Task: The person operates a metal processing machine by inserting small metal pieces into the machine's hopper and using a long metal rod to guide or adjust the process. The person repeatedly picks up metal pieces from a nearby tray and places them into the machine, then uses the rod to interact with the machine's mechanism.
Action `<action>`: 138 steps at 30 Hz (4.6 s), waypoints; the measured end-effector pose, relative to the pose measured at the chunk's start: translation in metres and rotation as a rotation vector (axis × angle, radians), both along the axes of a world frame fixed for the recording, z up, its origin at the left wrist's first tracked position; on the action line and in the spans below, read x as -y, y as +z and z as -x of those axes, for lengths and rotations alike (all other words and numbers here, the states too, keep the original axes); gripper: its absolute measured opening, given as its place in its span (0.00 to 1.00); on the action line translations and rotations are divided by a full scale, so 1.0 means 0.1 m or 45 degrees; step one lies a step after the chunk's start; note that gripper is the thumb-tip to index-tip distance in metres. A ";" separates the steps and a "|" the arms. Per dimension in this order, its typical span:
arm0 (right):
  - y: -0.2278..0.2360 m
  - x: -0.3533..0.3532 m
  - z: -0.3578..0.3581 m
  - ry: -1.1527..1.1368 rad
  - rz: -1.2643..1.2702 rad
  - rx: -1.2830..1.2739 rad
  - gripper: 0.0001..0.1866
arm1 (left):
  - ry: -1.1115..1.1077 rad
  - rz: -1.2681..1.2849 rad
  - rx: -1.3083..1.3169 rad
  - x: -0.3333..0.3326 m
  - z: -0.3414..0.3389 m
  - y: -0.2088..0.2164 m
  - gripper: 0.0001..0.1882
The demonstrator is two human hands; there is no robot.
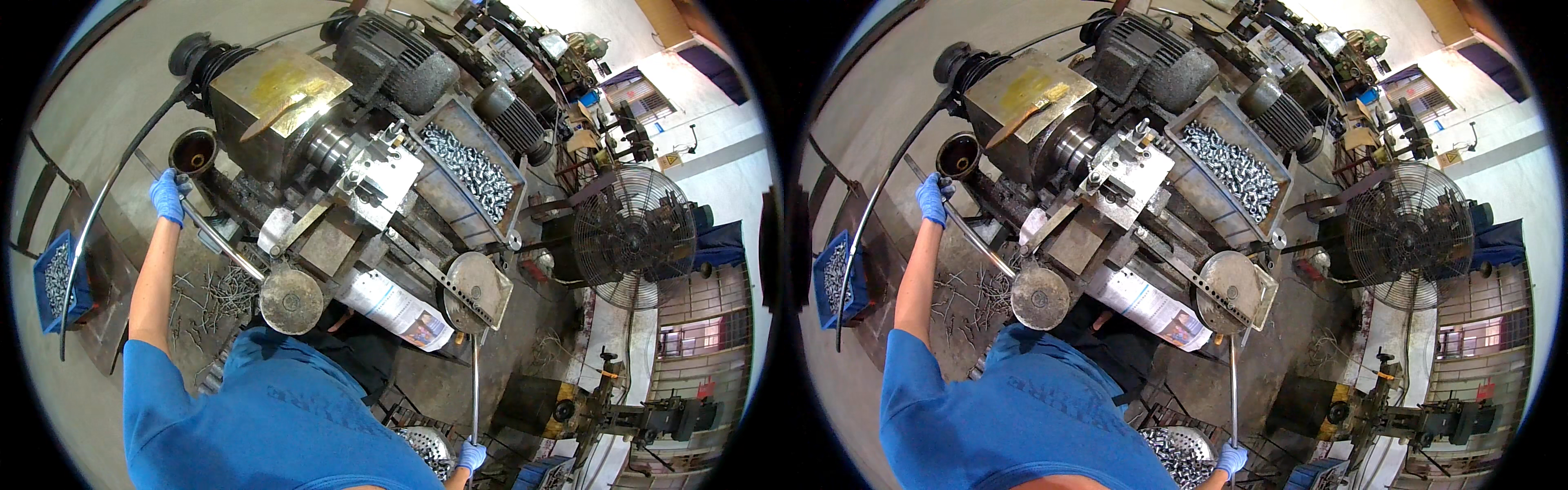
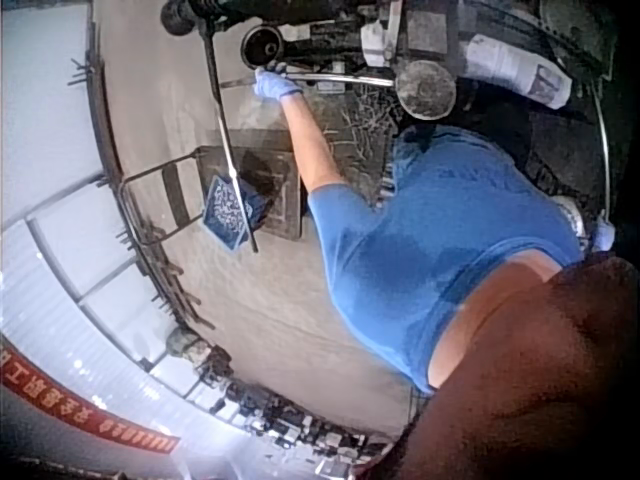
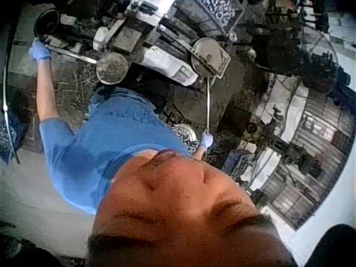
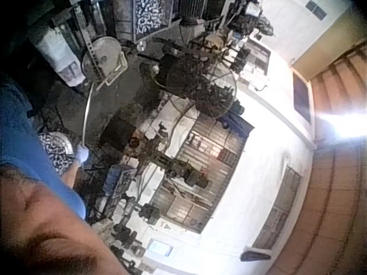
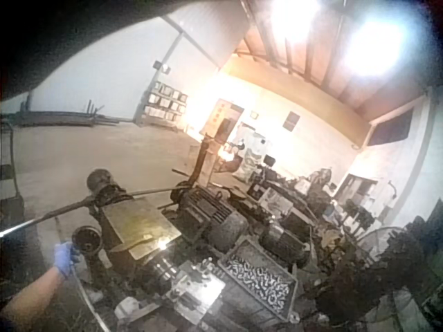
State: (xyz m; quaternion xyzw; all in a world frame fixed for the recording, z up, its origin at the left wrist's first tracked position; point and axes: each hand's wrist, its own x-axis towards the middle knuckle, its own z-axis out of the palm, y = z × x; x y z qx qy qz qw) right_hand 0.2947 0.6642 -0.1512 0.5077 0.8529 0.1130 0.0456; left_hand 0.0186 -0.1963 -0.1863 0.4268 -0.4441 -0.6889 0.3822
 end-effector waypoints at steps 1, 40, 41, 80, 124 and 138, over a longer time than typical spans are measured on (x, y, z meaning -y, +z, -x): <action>-0.01 0.00 0.00 -0.004 -0.007 -0.001 0.29 | -0.002 -0.002 -0.007 0.00 0.00 -0.01 0.10; -0.06 0.16 -0.15 0.053 -0.038 -0.102 0.27 | -0.040 -0.048 -0.022 0.13 0.02 -0.16 0.09; -0.08 0.15 -0.16 0.073 -0.064 -0.108 0.28 | -0.039 -0.044 -0.024 0.13 0.02 -0.16 0.09; 0.09 0.55 -0.14 -0.006 -0.013 -0.116 0.28 | -0.050 -0.094 -0.043 0.10 0.02 -0.06 0.10; 0.13 0.66 1.70 1.046 -0.521 -0.426 0.13 | -0.071 -0.031 0.059 0.22 -0.02 -0.16 0.10; 0.17 0.40 3.23 0.747 -0.131 -0.384 0.39 | -0.131 -0.083 0.081 -0.14 -0.08 -0.04 0.15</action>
